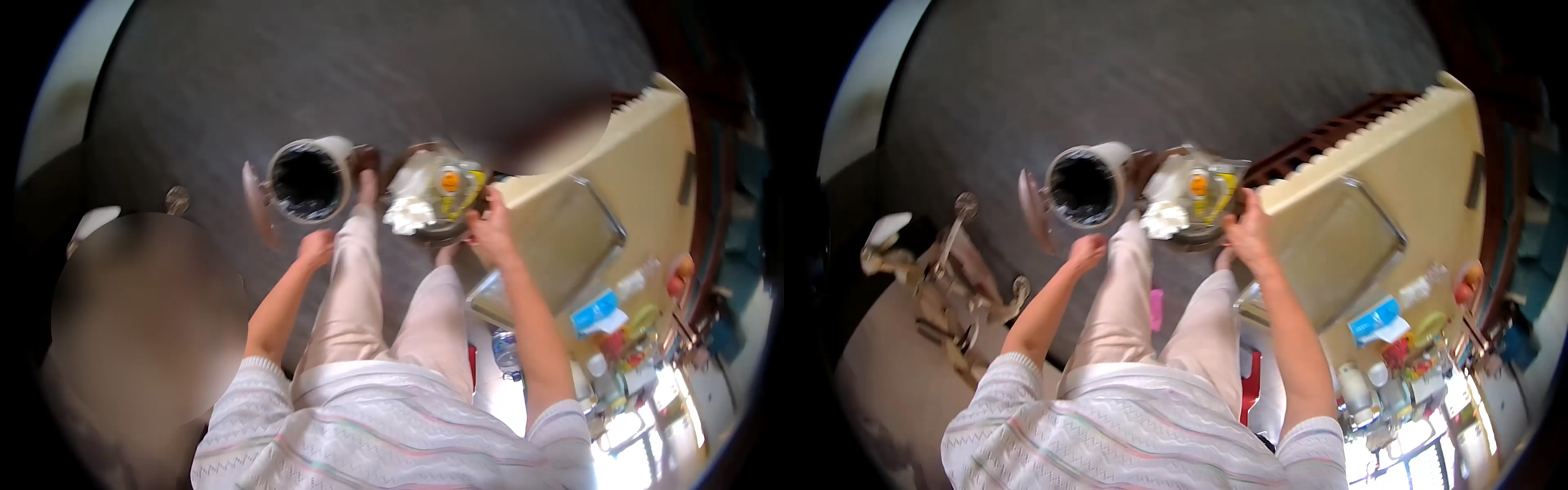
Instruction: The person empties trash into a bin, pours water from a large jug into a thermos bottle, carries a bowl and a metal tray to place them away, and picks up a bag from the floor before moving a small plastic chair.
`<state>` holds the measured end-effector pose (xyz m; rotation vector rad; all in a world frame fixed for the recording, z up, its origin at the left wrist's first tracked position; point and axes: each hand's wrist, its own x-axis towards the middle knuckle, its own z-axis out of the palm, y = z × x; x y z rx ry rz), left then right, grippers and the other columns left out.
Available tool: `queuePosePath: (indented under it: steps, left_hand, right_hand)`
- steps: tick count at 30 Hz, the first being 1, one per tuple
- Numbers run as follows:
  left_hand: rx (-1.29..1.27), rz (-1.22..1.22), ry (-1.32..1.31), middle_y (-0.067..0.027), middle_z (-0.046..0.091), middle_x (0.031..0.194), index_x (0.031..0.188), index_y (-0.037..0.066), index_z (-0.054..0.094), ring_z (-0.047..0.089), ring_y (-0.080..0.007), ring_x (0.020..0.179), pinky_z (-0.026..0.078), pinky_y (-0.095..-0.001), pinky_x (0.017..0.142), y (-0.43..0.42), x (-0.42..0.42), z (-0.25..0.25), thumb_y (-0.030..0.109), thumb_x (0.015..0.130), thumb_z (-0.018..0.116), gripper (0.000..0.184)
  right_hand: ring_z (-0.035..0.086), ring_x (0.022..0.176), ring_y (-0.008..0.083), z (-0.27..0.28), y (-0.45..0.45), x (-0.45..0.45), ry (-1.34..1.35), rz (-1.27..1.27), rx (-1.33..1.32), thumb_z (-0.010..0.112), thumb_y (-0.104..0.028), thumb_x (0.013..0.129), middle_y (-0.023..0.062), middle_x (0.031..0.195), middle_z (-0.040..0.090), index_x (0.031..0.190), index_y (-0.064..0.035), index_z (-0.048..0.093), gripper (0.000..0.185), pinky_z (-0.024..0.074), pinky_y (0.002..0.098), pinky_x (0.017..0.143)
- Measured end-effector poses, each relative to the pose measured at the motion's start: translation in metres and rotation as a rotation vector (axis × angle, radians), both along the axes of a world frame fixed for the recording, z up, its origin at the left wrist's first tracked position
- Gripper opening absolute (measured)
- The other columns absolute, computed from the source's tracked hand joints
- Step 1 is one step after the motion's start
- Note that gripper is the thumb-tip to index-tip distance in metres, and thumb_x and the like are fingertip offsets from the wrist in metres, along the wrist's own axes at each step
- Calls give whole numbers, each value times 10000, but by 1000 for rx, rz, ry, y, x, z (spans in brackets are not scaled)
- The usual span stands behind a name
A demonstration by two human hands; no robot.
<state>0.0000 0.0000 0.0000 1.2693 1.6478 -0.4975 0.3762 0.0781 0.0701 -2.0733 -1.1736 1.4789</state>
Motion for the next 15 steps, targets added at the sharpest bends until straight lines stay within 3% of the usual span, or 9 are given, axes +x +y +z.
queuePosePath:
  steps: [1,2,3,5,7,8,10,12,15]
  left_hand:
    - [-23,14,-69,-153,609,972,946,103,639,568,-317,934,443,-396,829,8,31,15,151,710,516,271]
    - [48,62,-199,-146,609,968,951,95,638,571,-319,919,444,-392,827,3,56,16,152,701,530,278]
    - [59,109,-271,-151,604,968,964,92,637,568,-326,920,443,-397,829,18,21,0,167,710,538,283]
    - [59,41,-213,-133,586,1037,1014,119,630,540,-322,975,418,-380,876,30,6,26,191,720,563,310]
    - [86,72,-84,-92,579,1081,1083,120,595,543,-282,985,416,-381,874,32,-7,16,178,731,581,357]
    - [-56,322,-202,-74,576,1082,1116,119,571,544,-259,981,420,-375,862,28,-10,6,169,733,586,386]
    - [-335,814,-446,-37,570,1085,1183,117,524,546,-214,973,429,-364,838,30,-17,-18,150,737,598,453]
    - [-426,987,-543,-20,556,1097,1228,121,478,538,-183,987,434,-345,816,25,-33,-26,136,737,603,507]
    - [-487,1286,-741,-13,548,1101,1243,131,445,545,-186,987,453,-346,790,23,-49,-27,60,715,595,553]
  right_hand:
    - [626,615,242,-14,-12,14,-105,127,273,556,-70,745,178,947,604,1210,-21,391,496,514,318,527]
    - [623,604,247,5,-8,17,-72,34,107,557,-75,740,190,923,604,1200,-9,395,492,513,326,537]
    - [620,593,252,5,16,-42,-58,-56,-74,558,-80,735,202,898,605,1190,3,398,490,512,334,548]
    - [622,608,272,0,26,-87,-31,-47,-129,556,-97,729,206,852,608,1166,27,391,484,509,345,567]
    - [621,600,273,-27,25,-106,-77,36,-85,553,-102,728,204,832,610,1155,36,387,478,507,343,552]
    - [618,576,258,-37,20,-110,-126,82,-21,548,-95,728,195,807,612,1150,38,378,473,502,336,525]
    - [597,491,242,-30,35,-133,-71,78,-194,538,-100,737,185,774,612,1147,47,370,466,491,328,453]
    - [577,418,221,-44,26,-158,2,93,-351,524,-107,749,179,730,606,1151,64,364,465,477,306,372]
    - [602,451,227,-57,21,-196,-32,153,-461,525,-108,746,193,704,598,1083,103,393,419,506,305,396]
